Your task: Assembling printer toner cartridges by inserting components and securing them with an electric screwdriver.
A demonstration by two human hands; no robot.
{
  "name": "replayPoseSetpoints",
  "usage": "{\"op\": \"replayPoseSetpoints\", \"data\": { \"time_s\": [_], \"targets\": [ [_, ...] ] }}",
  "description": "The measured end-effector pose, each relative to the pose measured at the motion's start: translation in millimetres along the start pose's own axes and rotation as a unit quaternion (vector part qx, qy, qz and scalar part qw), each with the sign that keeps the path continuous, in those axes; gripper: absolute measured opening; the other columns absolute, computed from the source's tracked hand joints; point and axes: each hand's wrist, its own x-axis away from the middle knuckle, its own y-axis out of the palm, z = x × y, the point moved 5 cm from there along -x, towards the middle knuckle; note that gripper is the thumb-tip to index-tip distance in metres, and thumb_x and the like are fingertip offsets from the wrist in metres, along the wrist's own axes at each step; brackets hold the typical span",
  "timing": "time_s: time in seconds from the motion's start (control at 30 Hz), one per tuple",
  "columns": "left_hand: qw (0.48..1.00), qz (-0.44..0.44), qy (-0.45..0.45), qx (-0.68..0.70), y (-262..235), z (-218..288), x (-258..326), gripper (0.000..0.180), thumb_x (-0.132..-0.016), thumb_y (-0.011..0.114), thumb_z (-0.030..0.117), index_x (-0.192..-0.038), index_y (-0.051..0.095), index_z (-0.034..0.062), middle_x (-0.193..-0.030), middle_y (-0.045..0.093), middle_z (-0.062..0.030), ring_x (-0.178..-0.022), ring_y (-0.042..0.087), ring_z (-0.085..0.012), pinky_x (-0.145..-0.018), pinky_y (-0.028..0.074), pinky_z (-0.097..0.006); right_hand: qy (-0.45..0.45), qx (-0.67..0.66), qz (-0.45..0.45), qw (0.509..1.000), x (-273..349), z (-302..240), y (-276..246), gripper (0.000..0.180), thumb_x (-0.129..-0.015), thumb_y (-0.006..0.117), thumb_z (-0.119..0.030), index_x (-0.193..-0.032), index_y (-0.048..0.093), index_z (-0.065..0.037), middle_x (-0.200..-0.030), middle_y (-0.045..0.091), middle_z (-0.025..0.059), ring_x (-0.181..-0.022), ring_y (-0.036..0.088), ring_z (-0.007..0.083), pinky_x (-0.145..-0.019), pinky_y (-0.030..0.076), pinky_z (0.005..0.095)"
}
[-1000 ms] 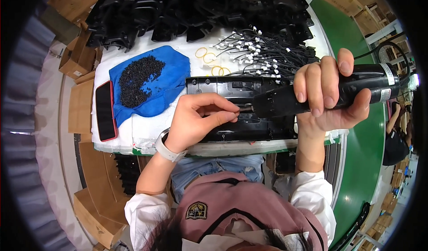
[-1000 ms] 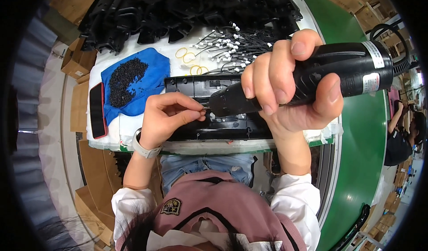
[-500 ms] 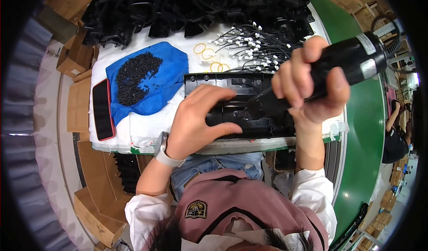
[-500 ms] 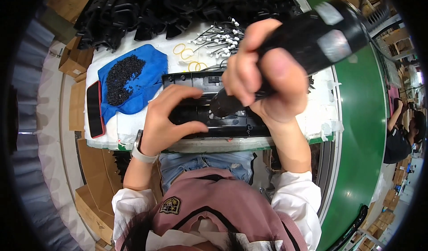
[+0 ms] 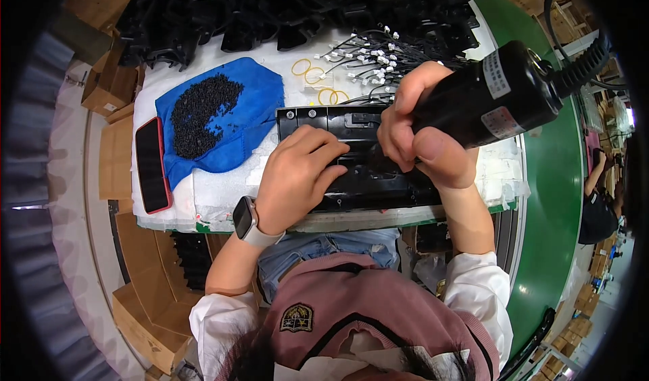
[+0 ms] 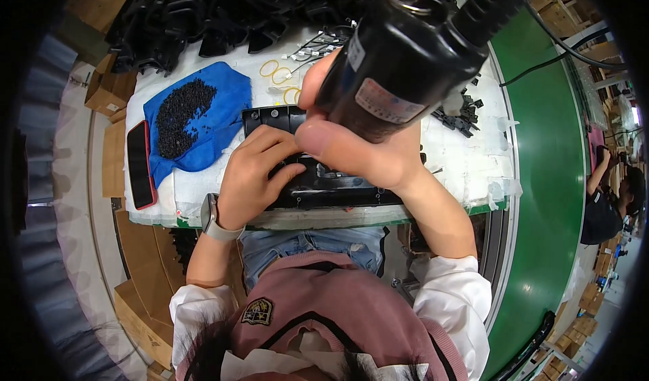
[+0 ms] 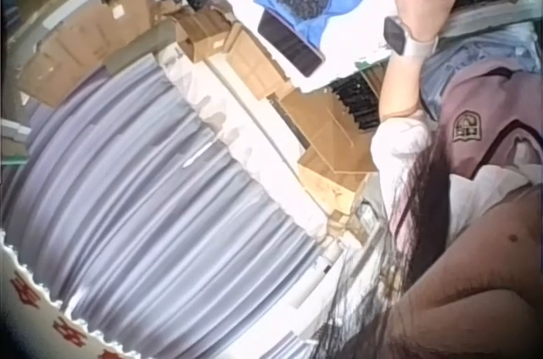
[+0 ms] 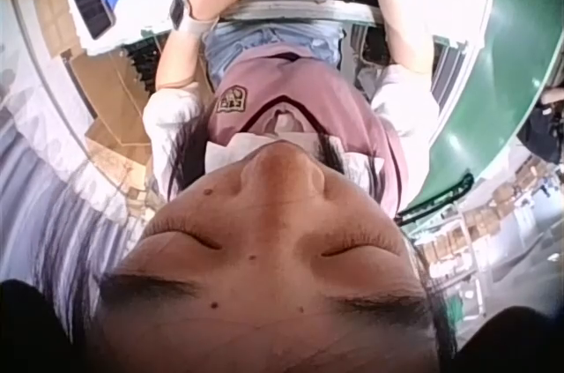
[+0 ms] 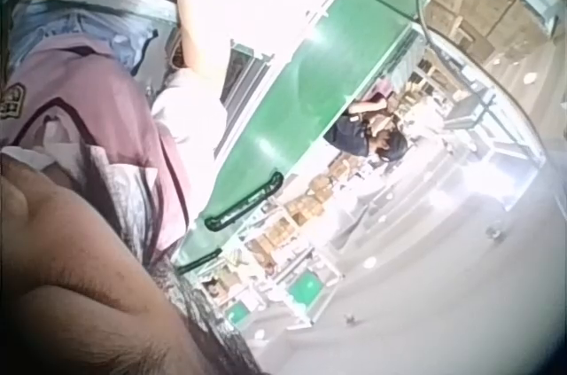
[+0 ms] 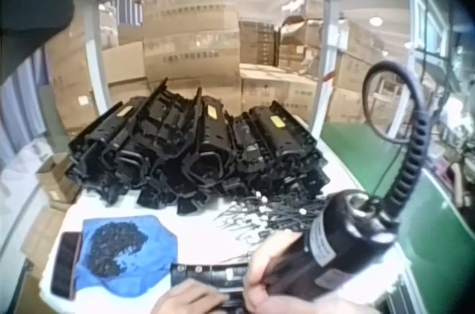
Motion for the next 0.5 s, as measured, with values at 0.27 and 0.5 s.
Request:
{"op": "replayPoseSetpoints", "data": {
  "time_s": [0.27,0.5],
  "targets": [
    [1.000,0.008,0.008,0.013,-1.7,-1.3,0.4,0.023,-0.071,0.072,0.002,-0.093,0.065,0.0008,-0.091,0.062,-0.0104,-0.085,0.058,-0.0299,-0.075,0.049,-0.038,0.015,0.030,-0.031,0.999,-2.8,2.0,19.9,0.027,-0.073,0.067,-0.005,-0.085,0.043,-0.002,-0.058,0.045,0.0035,-0.044,0.045,0.0111,-0.042,0.037,0.0231],
    [1.000,0.002,0.002,-0.001,-3.5,-0.2,-1.4,0.022,-0.071,0.071,0.004,-0.092,0.065,0.0005,-0.091,0.062,-0.0108,-0.086,0.057,-0.0304,-0.075,0.048,-0.038,0.031,0.053,-0.033,0.998,-3.0,7.0,19.0,0.028,-0.075,0.068,-0.008,-0.087,0.044,-0.001,-0.059,0.050,0.0057,-0.046,0.046,0.0100,-0.043,0.037,0.0219]
  ]
}}
